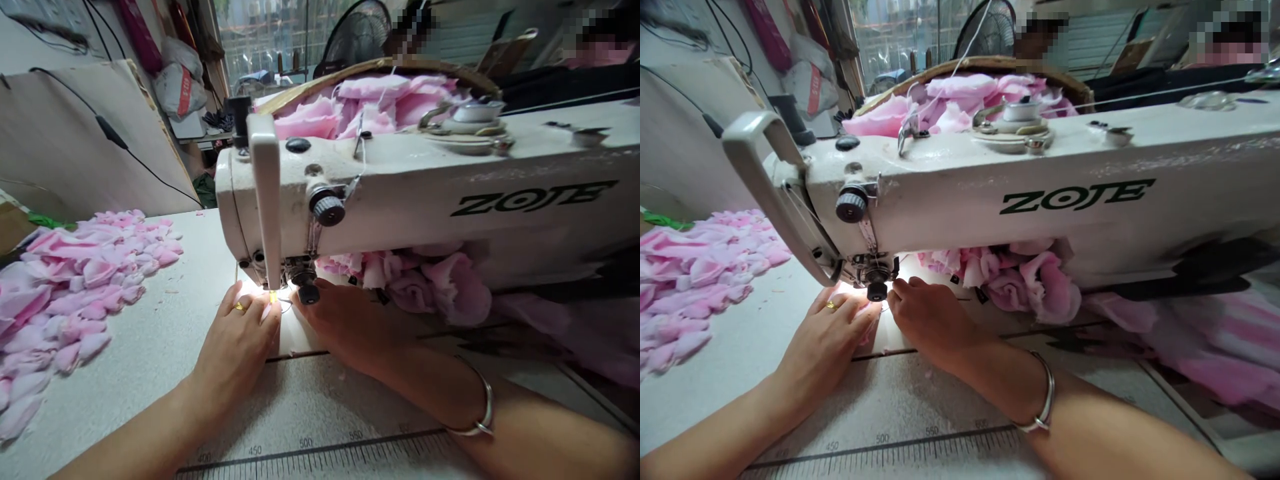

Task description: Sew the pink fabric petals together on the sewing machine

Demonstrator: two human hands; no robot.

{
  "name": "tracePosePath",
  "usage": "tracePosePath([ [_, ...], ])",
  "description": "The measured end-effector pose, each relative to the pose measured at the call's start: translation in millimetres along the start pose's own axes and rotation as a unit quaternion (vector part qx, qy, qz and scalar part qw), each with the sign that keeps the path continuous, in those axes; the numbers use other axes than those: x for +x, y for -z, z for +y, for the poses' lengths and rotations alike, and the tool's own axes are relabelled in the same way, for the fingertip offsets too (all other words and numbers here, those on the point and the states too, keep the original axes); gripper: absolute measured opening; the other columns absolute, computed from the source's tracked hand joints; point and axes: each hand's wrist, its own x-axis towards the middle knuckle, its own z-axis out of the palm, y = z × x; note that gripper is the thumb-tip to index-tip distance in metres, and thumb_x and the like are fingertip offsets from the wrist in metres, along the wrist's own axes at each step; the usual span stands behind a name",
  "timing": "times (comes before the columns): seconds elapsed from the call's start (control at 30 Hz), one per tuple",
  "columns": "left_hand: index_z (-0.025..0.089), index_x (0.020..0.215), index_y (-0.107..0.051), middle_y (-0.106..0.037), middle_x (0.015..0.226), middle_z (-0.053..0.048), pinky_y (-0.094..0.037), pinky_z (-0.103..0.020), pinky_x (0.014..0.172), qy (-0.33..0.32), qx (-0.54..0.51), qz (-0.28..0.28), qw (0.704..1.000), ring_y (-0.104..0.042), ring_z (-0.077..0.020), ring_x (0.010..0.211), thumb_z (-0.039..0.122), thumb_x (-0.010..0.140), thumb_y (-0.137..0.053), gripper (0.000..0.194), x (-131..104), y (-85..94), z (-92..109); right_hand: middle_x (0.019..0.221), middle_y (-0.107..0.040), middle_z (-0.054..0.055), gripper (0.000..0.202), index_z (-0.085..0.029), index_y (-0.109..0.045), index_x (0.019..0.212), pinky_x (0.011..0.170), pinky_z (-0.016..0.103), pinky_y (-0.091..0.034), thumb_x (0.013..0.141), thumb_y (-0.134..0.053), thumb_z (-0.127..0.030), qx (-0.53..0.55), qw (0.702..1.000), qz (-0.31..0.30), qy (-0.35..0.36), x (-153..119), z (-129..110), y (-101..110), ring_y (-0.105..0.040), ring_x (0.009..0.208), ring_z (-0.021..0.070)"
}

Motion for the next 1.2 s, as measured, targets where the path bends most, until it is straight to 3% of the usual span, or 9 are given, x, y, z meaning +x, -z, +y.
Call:
tracePosePath([
  [0.37, 0.019, 0.112, -0.057, -0.061, 0.105, -0.006, -0.039, -0.046, 0.097, 0.002, -0.042, 0.006, 0.999, -0.053, -0.0224, 0.095, 0.015, 0.089, -0.051, 0.024, 3.3, -2.8, -4.9, 0.073, -0.059, 0.005, 0.019, -0.016, -0.06, 0.082, 0.05, 0.029, -0.025, 0.083, -0.046, -0.003, 0.008, 0.999, 0.035, -0.013, 3.0, 1.0, -9.9, -0.053, 0.068, 0.0167],
  [0.53, 0.019, 0.101, -0.056, -0.061, 0.092, -0.005, -0.045, -0.041, 0.086, 0.029, -0.127, 0.02, 0.991, -0.053, -0.0205, 0.089, 0.014, 0.091, -0.042, 0.018, -0.5, -2.5, -14.2, 0.086, -0.062, 0.004, 0.012, -0.018, -0.058, 0.088, 0.052, 0.03, -0.028, 0.09, -0.046, -0.02, 0.094, 0.994, 0.029, -0.056, -3.6, 3.9, -5.4, -0.056, 0.071, 0.0163],
  [0.67, 0.02, 0.096, -0.053, -0.06, 0.09, -0.003, -0.045, -0.035, 0.075, 0.084, -0.198, 0.004, 0.977, -0.053, -0.0185, 0.084, 0.013, 0.089, -0.04, 0.017, -2.1, 1.8, -20.7, 0.1, -0.063, 0.003, 0.018, -0.02, -0.057, 0.105, 0.055, 0.031, -0.032, 0.091, -0.045, -0.022, 0.165, 0.986, 0.006, 0.006, -13.2, -7.9, 2.1, -0.059, 0.077, 0.0168],
  [0.8, 0.021, 0.093, -0.054, -0.06, 0.09, -0.001, -0.044, -0.031, 0.07, 0.12, -0.241, -0.005, 0.963, -0.054, -0.0166, 0.082, 0.016, 0.087, -0.044, 0.013, 2.7, 5.9, -20.0, 0.099, -0.063, 0.004, 0.031, -0.02, -0.05, 0.12, 0.051, 0.032, -0.033, 0.09, -0.041, -0.021, 0.179, 0.982, -0.006, 0.057, -17.0, -22.3, 0.9, -0.058, 0.069, 0.0174],
  [1.0, 0.019, 0.082, -0.054, -0.059, 0.079, -0.002, -0.043, -0.035, 0.067, 0.161, -0.194, -0.014, 0.968, -0.055, -0.0195, 0.077, 0.038, 0.088, -0.051, 0.019, 13.5, 0.2, -19.2, 0.09, -0.061, 0.005, 0.019, -0.014, -0.053, 0.102, 0.05, 0.031, -0.034, 0.084, -0.047, -0.011, 0.144, 0.984, -0.025, 0.098, -18.8, -26.0, -5.0, -0.057, 0.065, 0.017],
  [1.2, 0.018, 0.083, -0.055, -0.059, 0.084, -0.003, -0.045, -0.038, 0.071, 0.103, -0.104, -0.01, 0.989, -0.054, -0.0202, 0.079, 0.021, 0.081, -0.057, 0.003, 9.4, -5.3, -24.2, 0.086, -0.06, 0.004, 0.022, -0.016, -0.052, 0.099, 0.048, 0.03, -0.032, 0.082, -0.045, -0.005, 0.126, 0.987, -0.018, 0.095, -22.0, -25.5, 0.5, -0.054, 0.061, 0.0153],
])
